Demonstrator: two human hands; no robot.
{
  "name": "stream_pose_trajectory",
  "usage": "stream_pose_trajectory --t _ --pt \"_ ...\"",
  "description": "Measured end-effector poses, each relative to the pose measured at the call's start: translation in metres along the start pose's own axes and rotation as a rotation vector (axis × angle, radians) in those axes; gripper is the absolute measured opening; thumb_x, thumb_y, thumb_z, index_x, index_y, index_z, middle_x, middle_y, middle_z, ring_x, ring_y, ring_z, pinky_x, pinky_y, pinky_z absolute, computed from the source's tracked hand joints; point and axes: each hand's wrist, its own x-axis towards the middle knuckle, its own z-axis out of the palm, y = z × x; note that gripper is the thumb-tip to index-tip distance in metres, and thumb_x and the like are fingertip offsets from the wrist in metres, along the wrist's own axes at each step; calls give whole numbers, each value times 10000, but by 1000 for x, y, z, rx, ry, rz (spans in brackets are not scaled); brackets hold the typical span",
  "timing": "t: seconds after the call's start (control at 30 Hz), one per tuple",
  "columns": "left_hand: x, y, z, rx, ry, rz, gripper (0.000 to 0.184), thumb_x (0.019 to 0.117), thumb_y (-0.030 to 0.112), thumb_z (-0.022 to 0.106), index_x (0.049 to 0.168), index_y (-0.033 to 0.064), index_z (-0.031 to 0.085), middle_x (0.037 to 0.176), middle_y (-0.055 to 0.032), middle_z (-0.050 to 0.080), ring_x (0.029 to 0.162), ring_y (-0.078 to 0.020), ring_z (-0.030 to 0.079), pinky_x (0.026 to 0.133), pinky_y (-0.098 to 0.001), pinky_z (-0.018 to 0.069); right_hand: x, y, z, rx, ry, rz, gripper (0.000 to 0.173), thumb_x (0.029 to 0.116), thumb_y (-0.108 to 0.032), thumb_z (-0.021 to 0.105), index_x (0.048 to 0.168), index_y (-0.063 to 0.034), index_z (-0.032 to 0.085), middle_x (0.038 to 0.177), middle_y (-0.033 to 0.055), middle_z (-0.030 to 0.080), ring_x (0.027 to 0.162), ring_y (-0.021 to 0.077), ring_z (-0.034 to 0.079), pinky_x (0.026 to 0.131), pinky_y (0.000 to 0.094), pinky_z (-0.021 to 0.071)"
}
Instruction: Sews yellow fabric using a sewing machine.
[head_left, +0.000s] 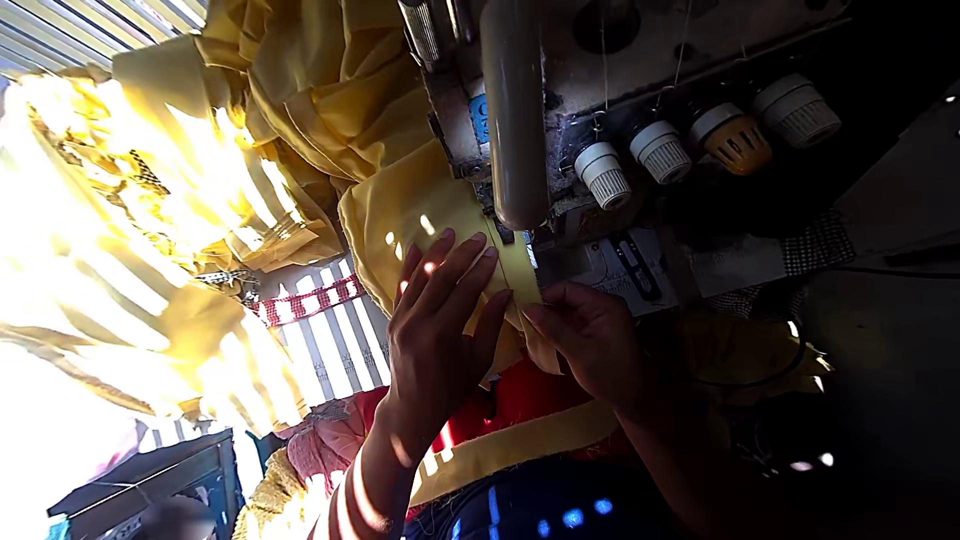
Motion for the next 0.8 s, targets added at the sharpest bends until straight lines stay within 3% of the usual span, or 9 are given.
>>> stream_pose_trajectory --t 0.07,0.2,0.33,0.47,0.63,0.8 --pt "7 -5 0 -4 -6 7 308 973 250 686 1228 90 747 1365 -74 672 1389 -282 536 1209 -523 371 6 -3 2 4 16 1 84 966 -116 673 942 -39 695 811 22 719 751 73 701 711 227 608" --pt "20 -20 -1 -57 -31 34 305 983 276 660 1206 90 753 1353 -80 677 1384 -275 540 1211 -526 357 15 -9 7 -29 72 45 69 937 -137 699 912 -73 702 723 -1 669 616 58 634 550 195 537" --pt "22 -21 -4 -52 -44 47 328 1000 256 632 1251 66 726 1397 -102 646 1424 -286 495 1233 -535 328 15 -6 11 -34 95 35 100 939 -151 730 951 -58 696 748 23 679 620 82 647 543 214 555" --pt "-7 14 -1 48 45 30 305 973 219 678 1220 49 731 1332 -101 682 1351 -275 564 1178 -505 403 -1 -1 8 -97 91 49 177 887 -157 785 1019 -82 692 901 7 721 799 70 703 710 211 609" --pt "-25 16 12 31 75 -14 309 976 191 663 1240 40 724 1355 -102 671 1346 -269 572 1172 -492 416 -14 -3 9 -112 137 -27 163 913 -199 775 862 -59 708 763 -13 677 647 13 614 594 147 529" --pt "-23 15 7 17 48 -3 313 1002 201 628 1261 51 717 1378 -100 656 1366 -268 553 1189 -506 391 -16 -16 8 -115 79 -56 189 967 -209 716 880 -42 718 767 3 691 677 53 669 623 194 587"
